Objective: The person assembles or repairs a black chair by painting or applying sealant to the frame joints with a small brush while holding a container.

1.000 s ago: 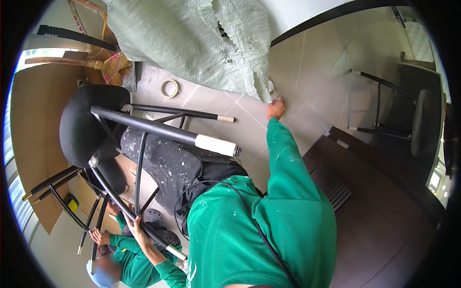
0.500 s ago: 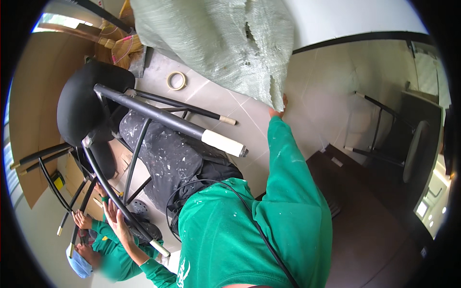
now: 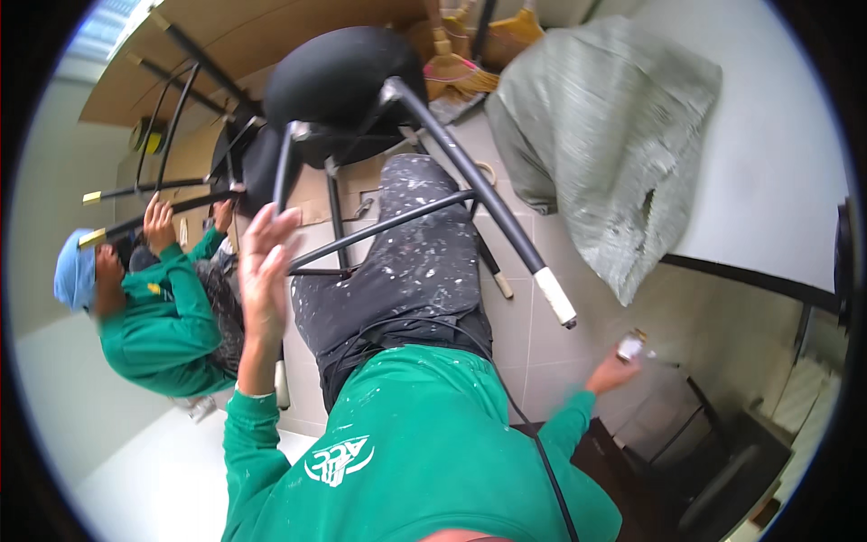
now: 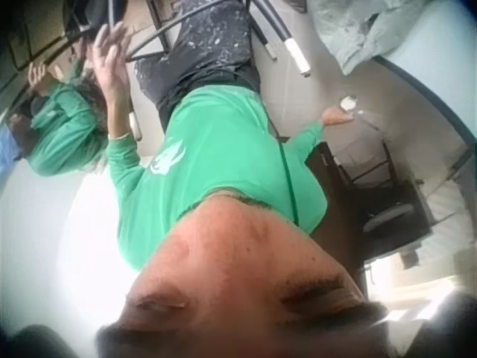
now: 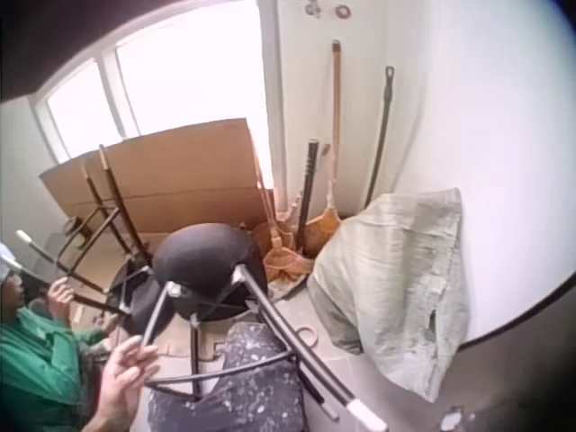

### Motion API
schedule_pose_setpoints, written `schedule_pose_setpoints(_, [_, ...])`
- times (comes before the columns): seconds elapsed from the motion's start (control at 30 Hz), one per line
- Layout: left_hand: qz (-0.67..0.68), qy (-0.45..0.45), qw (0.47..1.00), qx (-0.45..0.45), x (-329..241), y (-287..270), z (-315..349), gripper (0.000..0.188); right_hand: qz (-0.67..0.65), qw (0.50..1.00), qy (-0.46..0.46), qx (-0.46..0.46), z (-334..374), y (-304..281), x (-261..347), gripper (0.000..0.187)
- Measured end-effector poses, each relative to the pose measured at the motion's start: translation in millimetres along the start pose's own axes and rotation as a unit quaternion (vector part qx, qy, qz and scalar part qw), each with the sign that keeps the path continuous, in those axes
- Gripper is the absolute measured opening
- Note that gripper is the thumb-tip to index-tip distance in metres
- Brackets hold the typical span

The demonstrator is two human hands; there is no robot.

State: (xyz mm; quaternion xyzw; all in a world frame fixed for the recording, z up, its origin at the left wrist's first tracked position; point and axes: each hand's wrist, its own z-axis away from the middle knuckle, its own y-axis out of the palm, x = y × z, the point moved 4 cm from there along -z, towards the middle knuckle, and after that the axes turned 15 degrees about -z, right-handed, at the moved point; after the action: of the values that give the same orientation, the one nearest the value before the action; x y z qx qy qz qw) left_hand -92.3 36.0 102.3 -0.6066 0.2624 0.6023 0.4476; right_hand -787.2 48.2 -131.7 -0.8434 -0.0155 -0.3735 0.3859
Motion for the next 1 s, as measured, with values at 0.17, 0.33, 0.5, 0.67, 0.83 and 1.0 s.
schedule_pose_setpoints(0.17, [0.230,-0.151,0.948,0.158,6,60,15,0.068,-0.109,0.979,-0.104,0.139,-97,-49,202,0.049])
schedule_pose_setpoints(0.33, [0.377,-0.280,0.841,0.267,13,95,36,0.080,-0.264,0.852,-0.246,0.380,-73,-47,408,0.045])
schedule_pose_setpoints(0.5, [0.394,-0.241,0.818,0.343,14,81,48,0.092,-0.329,0.584,-0.384,0.635,46,-10,526,0.057])
schedule_pose_setpoints(0.67, [0.441,-0.277,0.801,0.297,32,61,54,0.096,-0.301,0.529,-0.453,0.652,124,24,562,0.051])
schedule_pose_setpoints(0.83, [0.395,-0.262,0.825,0.309,33,45,40,0.089,-0.343,0.524,-0.438,0.645,144,36,564,0.049])
schedule_pose_setpoints(1.0, [0.383,-0.316,0.820,0.284,30,45,43,0.084,-0.328,0.542,-0.410,0.656,152,44,552,0.050])
